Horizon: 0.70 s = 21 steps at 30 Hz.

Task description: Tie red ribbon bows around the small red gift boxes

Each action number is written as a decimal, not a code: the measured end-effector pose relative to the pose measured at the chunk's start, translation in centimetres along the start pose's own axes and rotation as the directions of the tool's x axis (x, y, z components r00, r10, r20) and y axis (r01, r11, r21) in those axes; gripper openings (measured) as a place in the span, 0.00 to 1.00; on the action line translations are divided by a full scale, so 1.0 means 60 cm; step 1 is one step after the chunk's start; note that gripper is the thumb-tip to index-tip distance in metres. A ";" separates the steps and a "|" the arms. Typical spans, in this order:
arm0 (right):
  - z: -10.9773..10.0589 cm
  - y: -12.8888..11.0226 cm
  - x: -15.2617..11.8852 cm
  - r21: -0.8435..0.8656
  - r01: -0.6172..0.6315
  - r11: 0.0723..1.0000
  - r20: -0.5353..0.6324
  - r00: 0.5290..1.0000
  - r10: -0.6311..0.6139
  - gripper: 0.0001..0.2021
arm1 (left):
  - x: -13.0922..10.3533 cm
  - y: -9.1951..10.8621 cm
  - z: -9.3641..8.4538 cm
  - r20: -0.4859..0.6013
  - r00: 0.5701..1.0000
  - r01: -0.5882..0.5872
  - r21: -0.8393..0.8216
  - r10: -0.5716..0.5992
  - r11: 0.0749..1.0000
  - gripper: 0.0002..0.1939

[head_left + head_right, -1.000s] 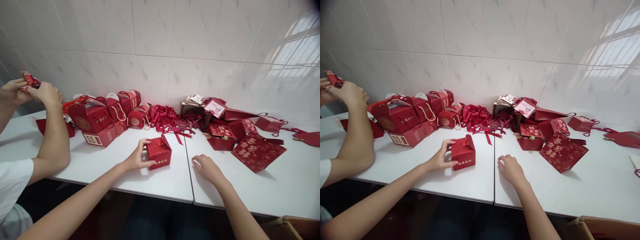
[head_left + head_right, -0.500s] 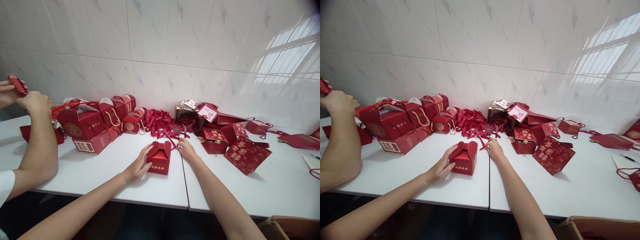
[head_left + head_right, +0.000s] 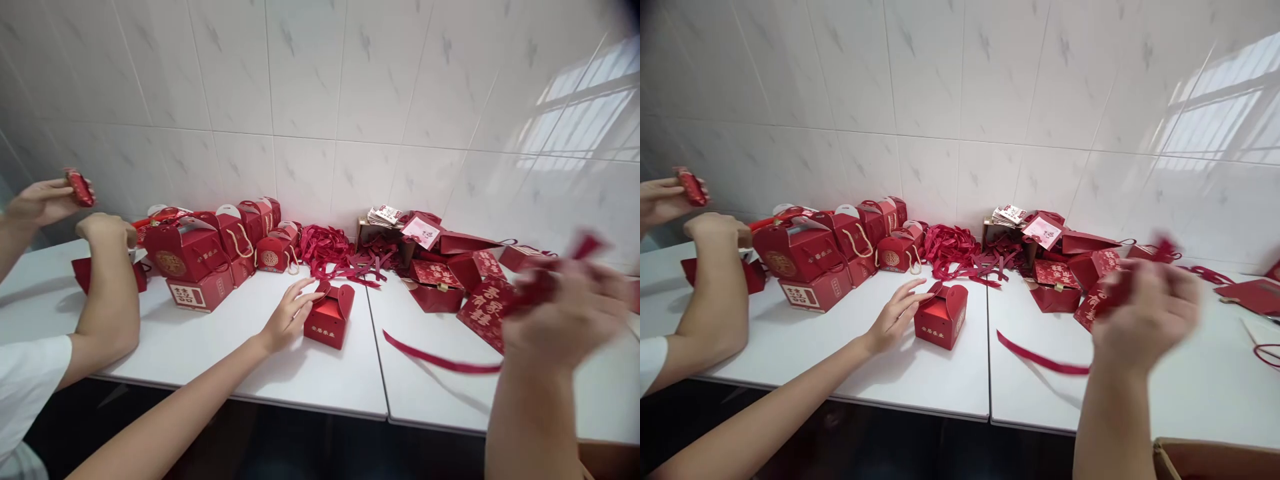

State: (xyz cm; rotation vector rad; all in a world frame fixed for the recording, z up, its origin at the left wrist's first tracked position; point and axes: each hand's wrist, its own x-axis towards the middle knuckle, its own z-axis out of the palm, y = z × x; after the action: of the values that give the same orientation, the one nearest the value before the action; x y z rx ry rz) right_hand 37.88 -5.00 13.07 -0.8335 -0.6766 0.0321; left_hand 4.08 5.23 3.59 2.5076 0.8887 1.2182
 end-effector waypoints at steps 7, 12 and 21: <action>0.107 0.049 -0.105 -0.490 -0.180 0.853 0.774 0.360 0.521 0.13 | 0.080 0.035 0.011 0.117 0.987 0.109 -0.014 -0.106 0.994 0.15; 0.122 0.069 -0.116 -0.446 -0.220 0.868 0.818 0.293 0.495 0.12 | 0.097 0.032 0.019 0.173 0.968 0.193 -0.044 -0.183 0.980 0.10; 0.135 0.085 -0.124 -0.525 -0.362 0.770 0.741 0.250 0.623 0.11 | 0.093 0.030 0.028 0.168 0.952 0.269 -0.068 -0.255 0.961 0.12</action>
State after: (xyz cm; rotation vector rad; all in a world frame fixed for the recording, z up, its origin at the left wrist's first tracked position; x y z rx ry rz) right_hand 28.56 1.83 9.35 -1.2626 -1.4339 1.1169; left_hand 8.78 7.26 6.90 2.2877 1.0600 0.9402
